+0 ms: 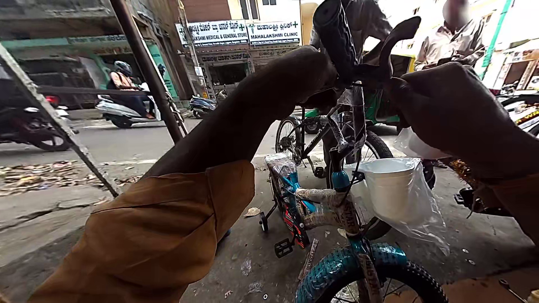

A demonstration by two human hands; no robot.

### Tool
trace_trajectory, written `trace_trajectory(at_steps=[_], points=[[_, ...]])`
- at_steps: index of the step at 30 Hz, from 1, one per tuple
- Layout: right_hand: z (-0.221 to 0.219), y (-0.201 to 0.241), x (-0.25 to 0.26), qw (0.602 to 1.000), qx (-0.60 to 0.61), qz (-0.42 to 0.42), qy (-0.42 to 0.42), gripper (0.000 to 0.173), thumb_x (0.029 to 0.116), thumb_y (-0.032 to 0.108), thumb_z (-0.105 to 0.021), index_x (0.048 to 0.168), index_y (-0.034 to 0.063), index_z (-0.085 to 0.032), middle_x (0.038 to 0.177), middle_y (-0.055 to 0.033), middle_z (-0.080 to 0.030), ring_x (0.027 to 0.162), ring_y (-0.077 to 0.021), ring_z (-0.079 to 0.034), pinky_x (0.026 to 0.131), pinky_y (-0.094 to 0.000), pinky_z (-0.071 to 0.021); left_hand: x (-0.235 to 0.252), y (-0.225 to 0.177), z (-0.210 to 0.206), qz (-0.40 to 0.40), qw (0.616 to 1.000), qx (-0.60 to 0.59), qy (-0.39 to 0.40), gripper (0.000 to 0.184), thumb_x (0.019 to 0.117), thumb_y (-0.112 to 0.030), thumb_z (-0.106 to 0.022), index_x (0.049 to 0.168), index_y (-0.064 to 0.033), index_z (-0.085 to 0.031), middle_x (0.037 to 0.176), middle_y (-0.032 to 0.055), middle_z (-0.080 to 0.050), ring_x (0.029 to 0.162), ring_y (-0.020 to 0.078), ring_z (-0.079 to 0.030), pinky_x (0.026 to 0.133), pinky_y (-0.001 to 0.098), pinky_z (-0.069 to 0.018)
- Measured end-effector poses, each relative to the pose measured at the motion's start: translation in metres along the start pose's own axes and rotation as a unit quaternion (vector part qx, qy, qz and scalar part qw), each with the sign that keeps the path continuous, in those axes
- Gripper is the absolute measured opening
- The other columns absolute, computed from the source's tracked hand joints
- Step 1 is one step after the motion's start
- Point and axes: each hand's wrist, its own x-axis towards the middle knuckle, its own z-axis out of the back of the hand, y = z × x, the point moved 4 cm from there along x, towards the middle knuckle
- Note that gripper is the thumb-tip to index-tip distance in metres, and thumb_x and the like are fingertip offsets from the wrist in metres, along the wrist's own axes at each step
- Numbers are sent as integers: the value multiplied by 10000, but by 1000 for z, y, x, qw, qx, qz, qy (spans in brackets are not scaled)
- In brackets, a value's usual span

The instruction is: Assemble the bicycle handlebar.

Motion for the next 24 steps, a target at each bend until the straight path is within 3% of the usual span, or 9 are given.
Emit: trace_trajectory(at_steps=[5, 8, 10, 13, 15, 17, 20, 22, 24], points=[[-2, 1, 1, 995, 79, -61, 24, 479, 1086, 421, -440, 719, 189, -641, 608, 31, -562, 495, -107, -498, 461, -351, -395, 2, 27, -13, -139, 986, -62, -61, 201, 1058, -110, -521, 1086, -12, -694, 737, 24, -642, 611, 75, -589, 571, 212, -499], [-2, -1, 2, 992, 92, -78, 27, 467, 1085, 433, -446, 744, 191, -656, 596, 33, -556, 471, -101, -481, 444, -331, -389, 13, 59, -38, -302, 931, -92, -181, 254, 1083, -121, -457, 1123, 16, -667, 778, 36, -633, 669, 113, -602, 642, 289, -539], [-4, 0, 1, 992, 90, -78, 37, 458, 1088, 449, -433, 787, 194, -666, 626, 36, -564, 507, -102, -504, 476, -341, -419, 18, 72, -58, -346, 889, -76, -289, 263, 1098, -146, -422, 1143, 6, -633, 783, 38, -612, 668, 121, -600, 628, 311, -540], [2, -5, 0, 996, 69, -57, 29, 472, 1078, 484, -437, 778, 197, -662, 600, 26, -531, 505, -127, -488, 478, -377, -391, 24, 73, -80, -343, 869, -65, -351, 269, 1090, -149, -417, 1261, -15, -575, 785, 37, -578, 627, 125, -567, 575, 326, -525], [6, -3, -1, 999, 30, -24, 23, 465, 1073, 483, -454, 758, 202, -647, 603, 33, -524, 522, -119, -500, 490, -379, -392, 24, 75, -83, -331, 875, -73, -345, 294, 1068, -153, -475, 1321, -26, -553, 739, 23, -558, 561, 130, -540, 510, 337, -509], [7, 4, -3, 999, -33, 23, 9, 460, 1071, 454, -451, 717, 190, -579, 588, 21, -488, 522, -141, -498, 481, -403, -375, 16, 80, -76, -307, 887, -72, -338, 309, 1064, -158, -512, 1346, -48, -576, 726, 11, -568, 551, 115, -531, 515, 317, -500], [8, 8, -7, 995, -78, 59, -9, 427, 1066, 407, -476, 737, 156, -581, 590, -10, -491, 526, -192, -512, 469, -447, -378, 3, 86, -53, -258, 903, -58, -338, 294, 1033, -149, -585, 1303, -80, -681, 751, 10, -635, 556, 78, -534, 528, 260, -476], [11, 4, -6, 995, -83, 60, -18, 406, 1058, 431, -481, 793, 165, -636, 630, -6, -540, 564, -185, -548, 496, -458, -408, 2, 84, -36, -240, 915, -73, -315, 259, 1016, -162, -616, 1235, -80, -729, 791, 18, -683, 611, 79, -595, 580, 267, -523], [11, 2, -6, 995, -68, 65, -25, 365, 1049, 432, -506, 964, 129, -691, 777, -56, -632, 672, -218, -611, 592, -495, -467, 0, 74, -24, -207, 943, -100, -241, 233, 1009, -159, -636, 1195, -71, -746, 884, 42, -732, 708, 103, -664, 670, 300, -577]])
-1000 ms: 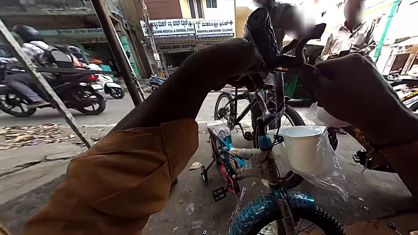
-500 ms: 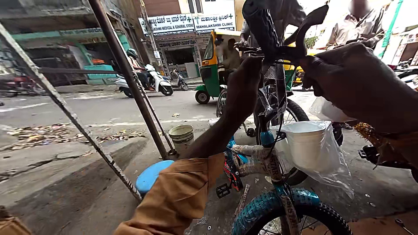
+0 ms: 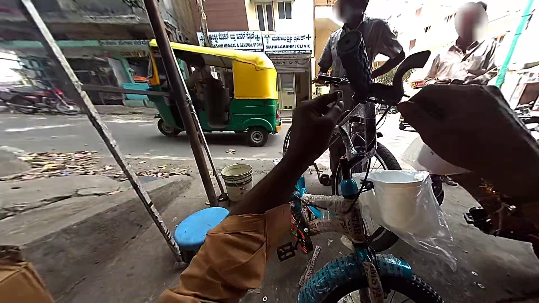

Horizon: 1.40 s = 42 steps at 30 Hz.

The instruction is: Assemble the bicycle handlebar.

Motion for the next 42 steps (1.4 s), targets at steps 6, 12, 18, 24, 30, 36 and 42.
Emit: trace_trajectory(at_steps=[6, 12, 18, 24, 30, 36, 42], points=[[-10, 5, 3, 996, 78, -30, -12, 337, 1038, 328, -548, 1315, 138, -565, 849, -70, -669, 691, -209, -685, 652, -476, -593, 22, -45, 5, 112, 975, 47, 186, 201, 1022, -124, -599, 1114, -10, -737, 732, 33, -645, 502, 64, -477, 449, 215, -386], [-8, 6, 8, 999, 44, -22, 10, 342, 1048, 353, -535, 1317, 144, -567, 849, -81, -673, 714, -244, -693, 661, -519, -582, 42, -66, 5, 155, 951, 131, 234, 122, 987, -135, -625, 925, -57, -695, 724, 14, -641, 534, 56, -510, 473, 214, -397], [-11, 2, 8, 997, 64, -32, 6, 333, 1060, 377, -511, 1300, 170, -613, 862, -50, -690, 708, -186, -700, 655, -455, -604, 38, -56, -3, 122, 960, 146, 206, 171, 1000, -181, -619, 906, -72, -710, 716, 29, -651, 501, 93, -518, 438, 253, -393], [-9, 8, 11, 996, 77, -47, 5, 243, 1039, 309, -558, 1197, 144, -641, 866, -24, -676, 709, -145, -680, 641, -403, -588, 24, -35, -6, -30, 983, 140, 113, 177, 1002, -173, -613, 952, -119, -774, 721, -28, -668, 588, 55, -571, 557, 276, -478], [-11, 6, 15, 997, 61, -41, -3, 212, 1039, 308, -562, 1129, 135, -644, 825, -44, -656, 714, -207, -668, 631, -481, -559, -4, 11, -47, -190, 968, 60, -151, 257, 1046, -129, -525, 1132, -12, -737, 742, 26, -662, 602, 74, -586, 576, 279, -520], [-5, 1, 5, 997, 43, -60, -15, 331, 1012, 417, -607, 1178, 139, -673, 790, -8, -673, 662, -136, -642, 621, -391, -546, -6, 13, -41, -171, 979, 25, -108, 295, 1071, -140, -495, 1222, -11, -714, 765, 18, -657, 579, 70, -556, 539, 262, -493], [-12, 7, -3, 994, -16, 43, -101, 232, 1030, 310, -558, 1012, 139, -715, 932, -54, -720, 836, -201, -704, 715, -445, -562, -8, 8, -29, -147, 985, 68, -61, 284, 1058, -155, -520, 1241, -45, -708, 830, 21, -701, 605, 63, -600, 562, 255, -522]])
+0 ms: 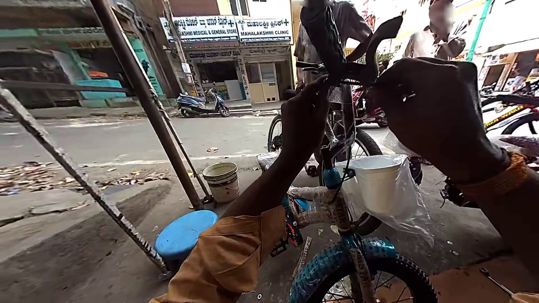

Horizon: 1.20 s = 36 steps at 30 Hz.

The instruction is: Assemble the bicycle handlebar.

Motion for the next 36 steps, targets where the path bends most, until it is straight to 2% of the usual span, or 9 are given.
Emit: trace_trajectory(at_steps=[4, 7, 11, 16, 21, 24, 28, 32, 36], points=[[-1, -7, -4, 998, 45, -26, -46, 244, 1009, 335, -621, 1004, 127, -748, 957, -54, -702, 870, -155, -665, 783, -370, -536, 1, -3, 8, 45, 999, -4, 24, 252, 1059, -208, -569, 1189, -70, -736, 863, 12, -730, 630, 67, -646, 559, 248, -548], [-7, -8, -9, 987, 102, -118, -43, 208, 1001, 353, -628, 1009, 180, -743, 739, 57, -648, 599, -32, -578, 570, -269, -496, 7, -8, 14, 100, 992, -43, 64, 239, 1053, -204, -593, 1187, -81, -747, 833, 12, -732, 604, 84, -644, 541, 252, -546], [3, -9, -14, 978, 123, -147, -78, 256, 1042, 349, -570, 1079, 146, -723, 698, 15, -621, 563, -84, -598, 542, -330, -540, 18, -14, 20, 171, 972, -102, 121, 229, 1050, -199, -604, 1148, -59, -757, 829, 31, -731, 587, 99, -634, 522, 252, -536], [-9, -13, -30, 965, 218, -133, -57, 208, 1038, 264, -599, 1133, 124, -721, 877, 25, -742, 760, -57, -728, 703, -270, -640, 28, -19, 27, 246, 943, -169, 150, 217, 1027, -194, -638, 1084, -16, -749, 797, 68, -731, 547, 91, -605, 466, 216, -475], [-21, -15, -41, 894, 400, -198, -40, 194, 1004, 81, -622, 1194, 48, -646, 1057, -50, -740, 941, -161, -748, 820, -338, -650, 46, -22, 35, 349, 896, -184, 203, 178, 984, -105, -605, 1061, 11, -716, 817, 87, -706, 572, 81, -584, 484, 192, -461], [-30, -9, -42, 871, 431, -234, -32, 238, 1011, 64, -606, 1248, 54, -615, 1019, -58, -723, 883, -174, -745, 779, -350, -655, 55, -33, 39, 364, 888, -142, 243, 213, 1007, -123, -557, 1115, -14, -704, 821, 61, -681, 534, 47, -528, 445, 163, -401], [-42, -4, -38, 893, 413, -177, -39, 210, 1025, 97, -572, 1225, 47, -611, 972, -36, -723, 808, -131, -716, 635, -285, -606, 62, -42, 41, 357, 894, -84, 258, 147, 983, -89, -566, 1014, -28, -696, 760, 34, -649, 548, 52, -533, 477, 172, -418], [-53, 4, -26, 866, 472, -122, -114, 155, 999, 48, -611, 1124, -7, -687, 971, -52, -724, 818, -140, -706, 725, -323, -622, 55, -41, 34, 322, 915, -89, 224, 166, 983, -69, -597, 1068, -1, -721, 793, 64, -693, 528, 65, -532, 453, 186, -405], [-59, 15, -14, 904, 367, -112, -187, 131, 980, 85, -662, 1083, 51, -735, 959, -18, -744, 803, -75, -705, 721, -265, -611, 51, -42, 33, 315, 919, -100, 213, 167, 1003, -58, -583, 1068, 6, -723, 823, 74, -717, 524, 57, -519, 459, 184, -386]])
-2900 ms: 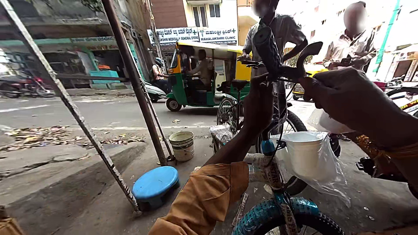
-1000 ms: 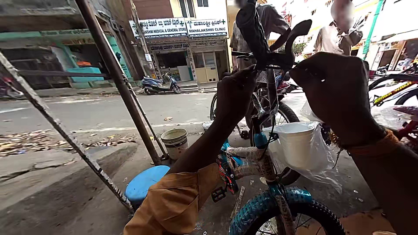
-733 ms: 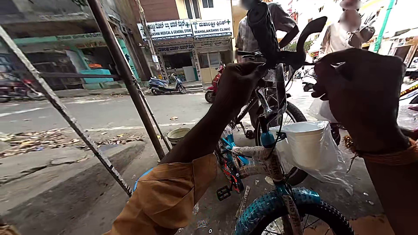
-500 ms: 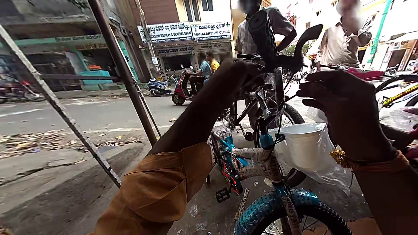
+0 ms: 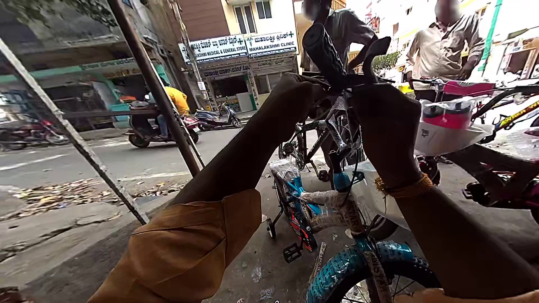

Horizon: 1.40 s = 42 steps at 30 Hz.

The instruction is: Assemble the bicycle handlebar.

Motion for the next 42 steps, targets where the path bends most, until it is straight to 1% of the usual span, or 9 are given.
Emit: trace_trajectory(at_steps=[5, 15, 24, 28, 33, 35, 38, 40, 42], points=[[-6, -2, -1, 998, -44, -3, -38, 126, 979, 120, -667, 1064, 79, -751, 932, -6, -746, 769, -54, -692, 694, -256, -591, -1, -3, 0, 4, 1000, 30, -3, 178, 1012, -74, -575, 1080, -12, -727, 822, 63, -721, 530, 59, -532, 467, 183, -402], [-11, -7, -8, 998, 6, -5, -66, 134, 973, 90, -676, 1079, 39, -740, 980, -48, -751, 870, -104, -729, 792, -302, -633, -2, -3, -2, -1, 999, 49, -18, 171, 1017, -98, -582, 1043, -25, -733, 795, 46, -723, 506, 49, -525, 449, 178, -394], [-15, -12, -9, 988, 70, -48, -127, 95, 956, 76, -703, 1030, 23, -731, 906, -43, -745, 812, -122, -728, 749, -308, -637, -2, -3, -3, -10, 999, 43, -19, 175, 1021, -94, -572, 1014, -19, -730, 785, 41, -723, 501, 45, -529, 444, 176, -399], [-19, -15, -11, 987, -4, -28, -156, 109, 961, 119, -707, 1041, 76, -766, 968, -30, -735, 849, -85, -706, 764, -248, -604, -2, -2, -2, -10, 999, 45, -19, 174, 1020, -93, -572, 1038, -17, -728, 807, 55, -730, 511, 50, -539, 449, 175, -398], [-22, -15, -12, 985, -36, 9, -170, 102, 967, 102, -685, 1024, 81, -766, 950, -30, -723, 881, -100, -696, 797, -270, -593, -3, -3, -3, -5, 999, 31, -28, 154, 1014, -99, -603, 1019, -21, -736, 787, 49, -723, 530, 57, -556, 462, 174, -413], [-22, -14, -11, 981, -58, 47, -177, 112, 970, 99, -675, 998, 80, -782, 922, -36, -714, 887, -111, -674, 780, -266, -554, -2, -2, -3, -5, 999, 30, -26, 151, 1012, -98, -605, 1023, -20, -735, 780, 51, -719, 534, 60, -554, 467, 177, -410], [-23, -13, -9, 975, -84, 85, -186, 113, 965, 90, -679, 982, 89, -792, 911, -36, -710, 852, -96, -673, 735, -241, -556, -2, -2, -4, -5, 999, 30, -27, 155, 1012, -93, -603, 1026, -16, -737, 776, 51, -720, 521, 56, -545, 455, 176, -400], [-24, -11, -8, 972, -69, 92, -206, 41, 934, 56, -707, 950, 54, -745, 891, -42, -722, 826, -98, -689, 722, -265, -575, -3, -2, -3, -7, 999, 28, -26, 161, 1012, -92, -603, 1036, -14, -740, 789, 54, -723, 528, 55, -543, 459, 176, -393], [-25, -11, -9, 970, -50, 82, -225, 87, 900, 57, -756, 938, 37, -681, 865, -44, -689, 795, -104, -679, 699, -279, -580, -3, -2, -3, -8, 999, 24, -25, 156, 1012, -97, -605, 1021, -15, -738, 788, 53, -720, 535, 56, -551, 467, 174, -410]])
